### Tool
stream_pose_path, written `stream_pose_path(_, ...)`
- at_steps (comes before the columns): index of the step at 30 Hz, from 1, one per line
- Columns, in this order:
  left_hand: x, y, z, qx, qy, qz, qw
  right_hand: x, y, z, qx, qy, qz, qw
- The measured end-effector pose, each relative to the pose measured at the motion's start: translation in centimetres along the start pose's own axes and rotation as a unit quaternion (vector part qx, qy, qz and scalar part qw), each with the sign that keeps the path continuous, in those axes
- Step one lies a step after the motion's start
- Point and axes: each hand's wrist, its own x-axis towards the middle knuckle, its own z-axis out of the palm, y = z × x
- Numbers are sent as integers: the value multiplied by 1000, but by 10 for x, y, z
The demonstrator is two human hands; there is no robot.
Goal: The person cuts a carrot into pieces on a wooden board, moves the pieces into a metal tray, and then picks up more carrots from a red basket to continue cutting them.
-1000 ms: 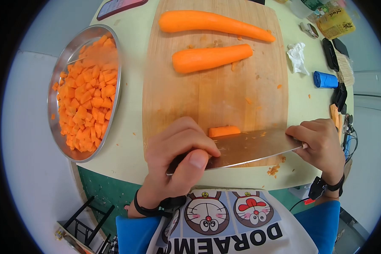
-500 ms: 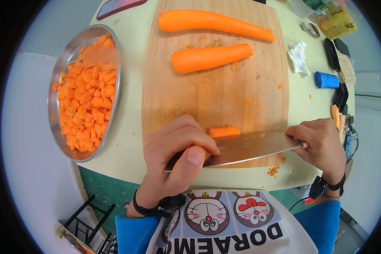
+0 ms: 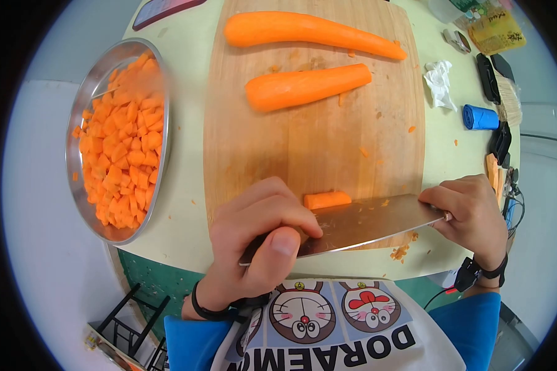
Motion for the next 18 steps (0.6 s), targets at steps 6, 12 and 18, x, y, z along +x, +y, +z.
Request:
stream_pose_path(6, 0, 1, 0, 13, -1, -6, 1000, 0, 0, 0, 7, -15, 2, 1000)
stream_pose_path(12, -2, -3, 1, 13, 18, 0, 1000, -2, 1, 2, -25, -5, -11, 1000)
stream_pose_path(18, -2, -4, 0, 19, 16, -4, 1000, -2, 2, 3, -19, -5, -17, 1000)
